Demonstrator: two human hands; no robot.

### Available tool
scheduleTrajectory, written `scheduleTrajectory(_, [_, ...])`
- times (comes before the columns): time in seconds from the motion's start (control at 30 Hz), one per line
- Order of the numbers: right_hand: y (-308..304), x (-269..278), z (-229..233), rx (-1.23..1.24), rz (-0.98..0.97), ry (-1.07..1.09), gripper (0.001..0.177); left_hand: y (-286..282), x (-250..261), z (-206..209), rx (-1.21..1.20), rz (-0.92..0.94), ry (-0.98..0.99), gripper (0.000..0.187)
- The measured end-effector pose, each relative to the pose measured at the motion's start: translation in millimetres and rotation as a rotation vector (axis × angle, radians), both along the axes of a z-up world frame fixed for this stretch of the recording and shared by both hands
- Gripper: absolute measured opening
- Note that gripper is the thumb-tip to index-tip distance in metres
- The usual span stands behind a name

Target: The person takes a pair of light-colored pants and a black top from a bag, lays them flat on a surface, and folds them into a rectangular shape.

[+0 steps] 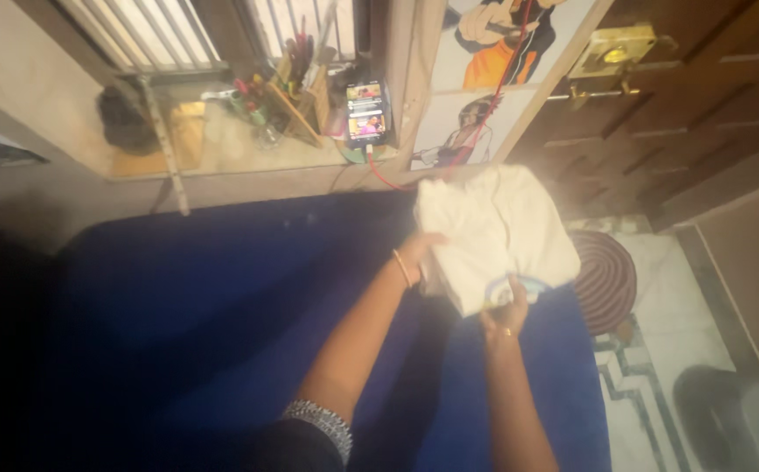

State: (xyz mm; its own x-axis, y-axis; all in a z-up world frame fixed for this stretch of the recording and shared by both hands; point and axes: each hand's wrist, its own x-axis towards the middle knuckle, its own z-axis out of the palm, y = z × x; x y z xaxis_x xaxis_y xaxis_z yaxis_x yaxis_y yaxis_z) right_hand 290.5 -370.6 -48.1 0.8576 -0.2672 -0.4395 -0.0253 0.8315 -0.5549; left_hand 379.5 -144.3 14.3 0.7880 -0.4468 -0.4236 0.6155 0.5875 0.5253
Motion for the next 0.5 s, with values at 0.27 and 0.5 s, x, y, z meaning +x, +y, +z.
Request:
scheduleTrajectory(0.27, [30,57,-37,-0.429,-0.040,-0.063,0.036,31,-134,62,0.483,0.194,-0.025,0.059])
scheduleTrajectory(0.5, [15,-62,-42,-0.308,0.093,-0.273,0.028,145,-299,252,-0.310,0.220,-0.713,0.053])
